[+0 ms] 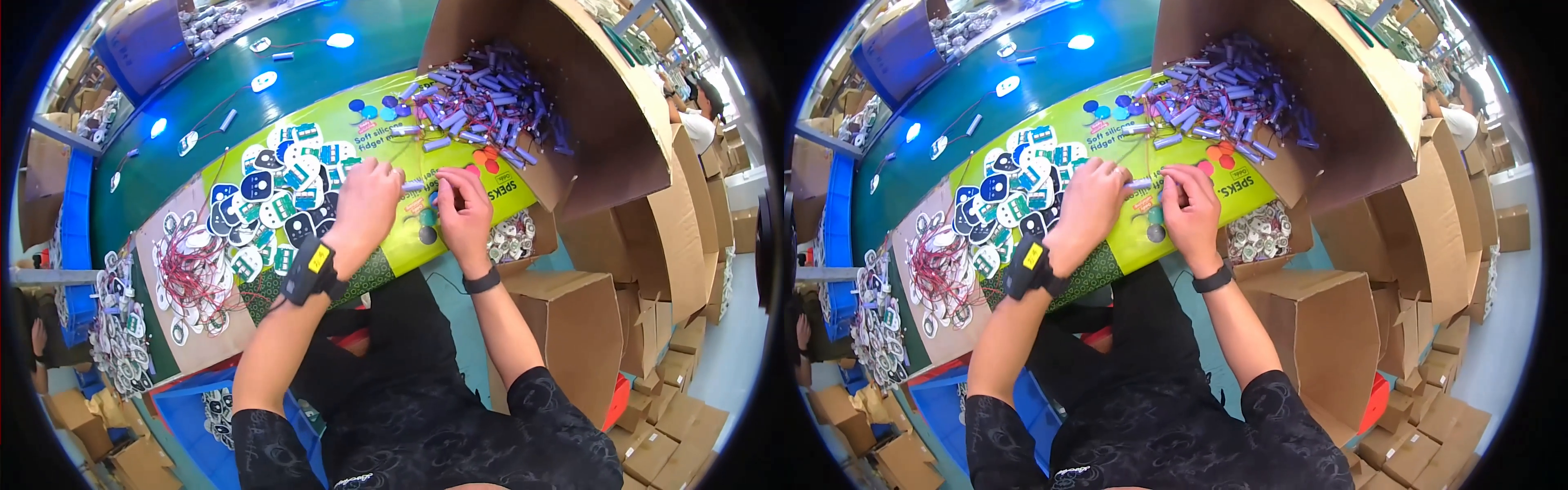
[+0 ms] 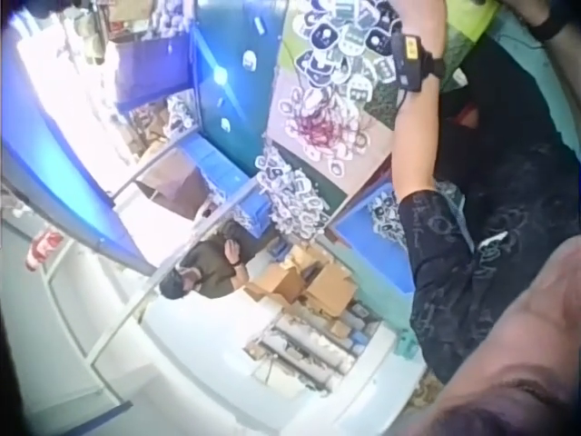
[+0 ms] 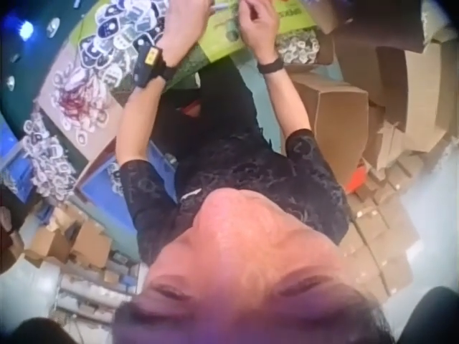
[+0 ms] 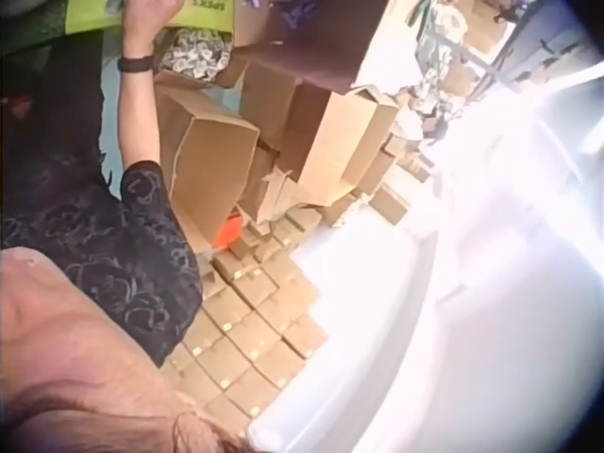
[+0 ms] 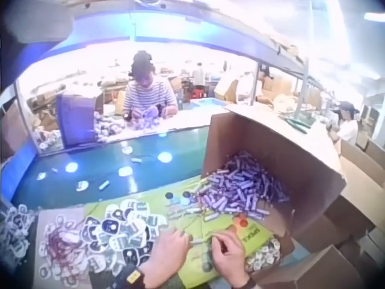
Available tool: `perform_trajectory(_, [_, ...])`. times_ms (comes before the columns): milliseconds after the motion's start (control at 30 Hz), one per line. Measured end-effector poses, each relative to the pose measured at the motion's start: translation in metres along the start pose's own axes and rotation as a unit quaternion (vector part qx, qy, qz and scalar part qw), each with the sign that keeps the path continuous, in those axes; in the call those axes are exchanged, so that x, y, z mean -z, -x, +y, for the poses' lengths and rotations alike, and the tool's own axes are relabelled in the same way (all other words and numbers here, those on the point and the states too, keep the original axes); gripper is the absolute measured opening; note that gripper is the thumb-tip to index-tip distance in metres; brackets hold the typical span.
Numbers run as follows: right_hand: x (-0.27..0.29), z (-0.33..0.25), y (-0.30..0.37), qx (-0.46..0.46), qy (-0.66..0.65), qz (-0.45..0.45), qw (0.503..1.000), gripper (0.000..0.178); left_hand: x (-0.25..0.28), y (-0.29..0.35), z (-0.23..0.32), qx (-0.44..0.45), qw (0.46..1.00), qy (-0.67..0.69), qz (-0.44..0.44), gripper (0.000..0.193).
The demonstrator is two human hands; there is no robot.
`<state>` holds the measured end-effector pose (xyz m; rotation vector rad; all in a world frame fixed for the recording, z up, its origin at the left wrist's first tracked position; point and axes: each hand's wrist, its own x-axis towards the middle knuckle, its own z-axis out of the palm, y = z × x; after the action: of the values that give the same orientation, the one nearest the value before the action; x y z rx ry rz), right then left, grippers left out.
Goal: The person picks up a battery and a white plastic piece, connects the wires, and presses the battery into the casing. They then pick up a green circuit board, press it into the plastic piece over the battery, and set the completed unit aside.
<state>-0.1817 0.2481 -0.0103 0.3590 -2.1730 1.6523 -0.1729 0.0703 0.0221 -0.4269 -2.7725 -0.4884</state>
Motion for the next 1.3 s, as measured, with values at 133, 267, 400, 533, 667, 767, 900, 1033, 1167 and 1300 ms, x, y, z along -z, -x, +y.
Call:
perform_trajectory(133, [-0.004,-0.002,-0.005,-0.026,0.062,-0.015,0.998,0.024,-0.001,0.012,0.012,-0.02,0.999,0.045,0.016,0.013])
perform_trajectory(267, [-0.009,-0.01,-0.012,-0.07,0.134,-0.069,0.986,0.037,0.015,-0.002,0.006,0.026,0.996,0.066,0.049,0.015])
perform_trajectory(400, [-0.008,-0.001,-0.012,-0.073,0.132,-0.068,0.986,0.035,0.01,-0.025,-0.004,0.071,0.992,0.058,0.091,0.02])
perform_trajectory(533, [-0.005,-0.005,-0.009,-0.078,0.129,-0.061,0.987,0.032,-0.007,-0.038,0.001,0.088,0.99,0.078,0.076,0.023])
perform_trajectory(667, [-0.003,-0.002,-0.004,-0.093,0.089,-0.039,0.991,0.03,-0.014,-0.047,-0.001,0.111,0.988,0.096,0.041,0.029])
perform_trajectory(767, [-0.004,-0.001,-0.005,-0.103,0.057,-0.018,0.993,0.028,-0.001,-0.055,-0.006,0.162,0.977,0.133,-0.042,0.033])
perform_trajectory(900, [-0.004,0.001,-0.007,-0.087,0.074,-0.004,0.993,0.028,-0.001,-0.064,-0.021,0.155,0.965,0.211,-0.029,0.03])
perform_trajectory(1033, [-0.006,-0.009,-0.01,-0.083,0.086,-0.028,0.992,0.027,-0.022,-0.068,-0.028,0.158,0.958,0.239,0.004,0.029])
perform_trajectory(1167, [-0.007,-0.009,-0.011,-0.102,0.097,-0.051,0.989,0.028,-0.025,-0.067,-0.023,0.189,0.949,0.254,0.0,0.023])
perform_trajectory(1300, [-0.008,0.0,-0.013,-0.104,0.061,-0.046,0.992,0.026,-0.016,-0.063,-0.023,0.152,0.946,0.285,0.01,0.021])
